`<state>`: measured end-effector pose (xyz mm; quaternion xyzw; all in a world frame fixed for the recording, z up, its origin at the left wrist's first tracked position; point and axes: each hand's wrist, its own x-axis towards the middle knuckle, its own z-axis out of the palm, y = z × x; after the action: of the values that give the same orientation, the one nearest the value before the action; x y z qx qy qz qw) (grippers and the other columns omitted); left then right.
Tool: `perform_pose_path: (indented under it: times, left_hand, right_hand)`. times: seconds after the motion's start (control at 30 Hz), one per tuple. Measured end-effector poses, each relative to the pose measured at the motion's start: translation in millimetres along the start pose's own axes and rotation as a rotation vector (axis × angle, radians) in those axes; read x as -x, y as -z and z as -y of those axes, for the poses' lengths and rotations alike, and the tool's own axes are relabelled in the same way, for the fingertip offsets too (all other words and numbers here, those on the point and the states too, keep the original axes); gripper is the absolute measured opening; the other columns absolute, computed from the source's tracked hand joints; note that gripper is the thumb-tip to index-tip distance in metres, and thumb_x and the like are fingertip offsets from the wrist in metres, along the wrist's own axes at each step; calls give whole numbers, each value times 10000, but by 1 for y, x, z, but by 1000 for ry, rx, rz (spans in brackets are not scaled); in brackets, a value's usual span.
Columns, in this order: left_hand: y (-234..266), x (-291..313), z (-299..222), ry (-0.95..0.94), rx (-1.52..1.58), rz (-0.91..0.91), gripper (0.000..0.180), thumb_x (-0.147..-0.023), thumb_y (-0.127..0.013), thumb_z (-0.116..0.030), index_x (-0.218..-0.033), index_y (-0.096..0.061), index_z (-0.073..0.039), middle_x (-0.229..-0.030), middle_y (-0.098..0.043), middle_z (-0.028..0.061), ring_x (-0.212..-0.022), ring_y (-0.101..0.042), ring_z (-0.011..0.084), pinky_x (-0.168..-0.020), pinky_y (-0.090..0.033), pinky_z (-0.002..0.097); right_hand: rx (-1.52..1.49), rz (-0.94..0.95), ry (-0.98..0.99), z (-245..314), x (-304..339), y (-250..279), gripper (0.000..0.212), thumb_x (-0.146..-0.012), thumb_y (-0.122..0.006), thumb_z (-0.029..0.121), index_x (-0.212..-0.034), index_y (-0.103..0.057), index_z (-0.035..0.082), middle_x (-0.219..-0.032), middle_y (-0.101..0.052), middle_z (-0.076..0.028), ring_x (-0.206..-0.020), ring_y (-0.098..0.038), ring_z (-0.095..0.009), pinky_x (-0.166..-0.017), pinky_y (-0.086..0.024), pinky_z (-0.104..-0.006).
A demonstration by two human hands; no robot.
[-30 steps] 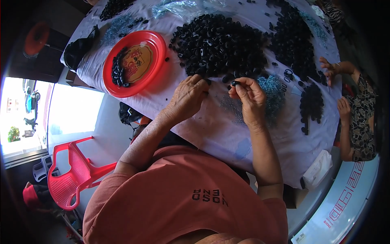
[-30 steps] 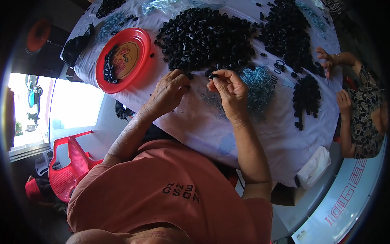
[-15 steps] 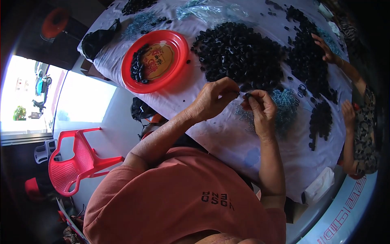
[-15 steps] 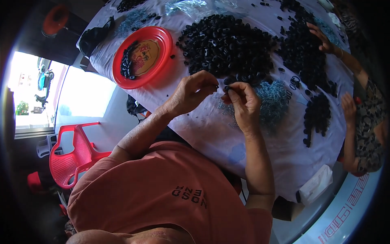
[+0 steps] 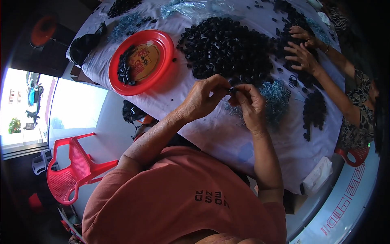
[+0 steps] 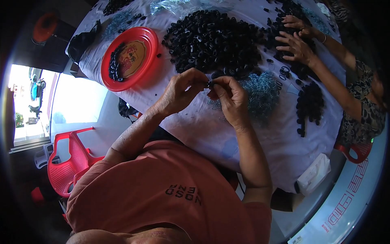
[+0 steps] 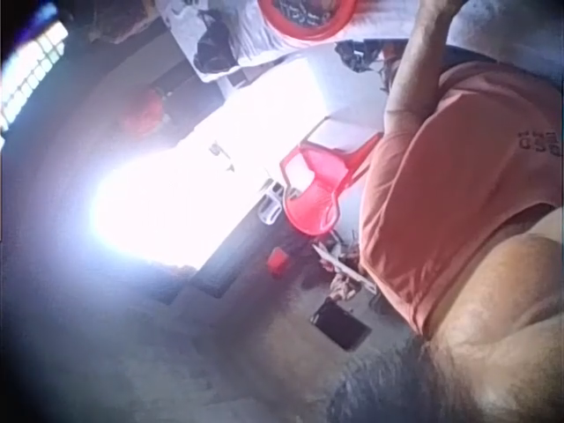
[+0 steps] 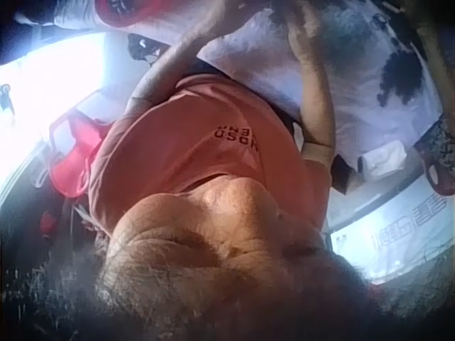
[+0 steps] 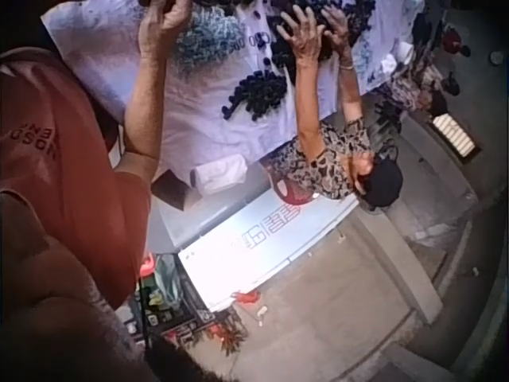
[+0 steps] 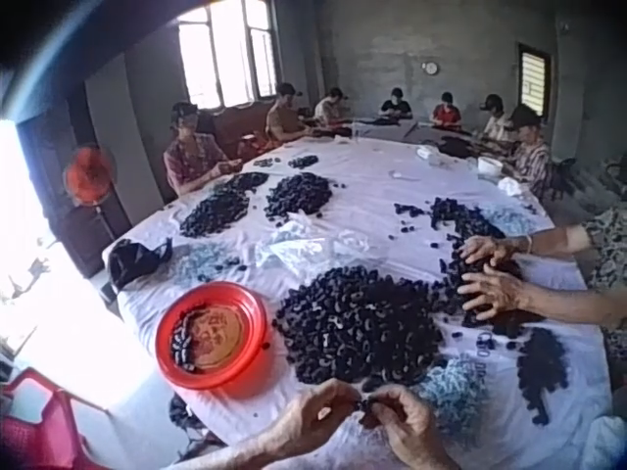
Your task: The person passes a tray filled with plastic components to another person, then picks up black plastic pieces and small fasteners from the table and assembles them together by hand.
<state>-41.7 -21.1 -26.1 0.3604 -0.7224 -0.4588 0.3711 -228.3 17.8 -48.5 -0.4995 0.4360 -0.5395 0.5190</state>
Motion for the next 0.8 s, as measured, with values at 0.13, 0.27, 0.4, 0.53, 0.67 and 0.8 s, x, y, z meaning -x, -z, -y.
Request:
perform_pose_path:
  times: [0.13, 0.27, 0.4, 0.53, 0.67, 0.8]
  left_hand:
    - [0, -1, -2, -23, -53, 8, 123, -889, -623, -23, -1008, -596, -1, -856, -682, 126, -840, -704, 239, -709, -542, 339]
    - [2, -1, -6, 20, -90, 50, 111, -917, -597, 4, -1027, -586, 14, -923, -689, 112, -929, -695, 194, -789, -546, 315]
    - [2, -1, -6, 24, -91, 55, 113, -920, -600, -3, -1031, -589, 11, -920, -690, 111, -927, -696, 195, -788, -548, 317]
    - [1, -1, -4, 18, -83, 52, 108, -919, -605, -7, -1025, -591, 10, -914, -691, 112, -918, -699, 203, -783, -549, 320]
    - [2, -2, -5, -5, -137, 59, 98, -917, -607, -9, -1012, -592, 10, -900, -691, 117, -902, -704, 214, -772, -552, 323]
    - [-1, -2, -1, -53, -137, -2, 92, -877, -622, -29, -965, -614, -6, -807, -683, 123, -749, -688, 244, -650, -529, 340]
  right_hand:
    - [17, 16, 14, 1, 0, 1, 120, -973, -572, 90, -1060, -615, 18, -864, -692, -49, -752, -671, -100, -692, -561, -242]
    - [28, 17, -4, 2, 1, 1, 127, -973, -573, 90, -1067, -615, 15, -868, -689, -48, -747, -667, -100, -687, -565, -246]
    - [23, 22, 3, 2, 0, 1, 127, -973, -573, 88, -1067, -615, 14, -867, -688, -47, -751, -669, -102, -686, -567, -249]
    - [39, 28, 14, 1, 1, 0, 112, -971, -574, 77, -1053, -617, 15, -847, -681, -40, -733, -657, -91, -672, -557, -239]
    - [33, 30, 36, 0, 0, -3, 88, -968, -576, 64, -1028, -622, 20, -815, -670, -31, -697, -634, -75, -643, -539, -227]
    - [50, 29, 42, -7, -1, 0, 79, -965, -578, 59, -1016, -623, 20, -800, -665, -30, -682, -625, -72, -629, -533, -227]
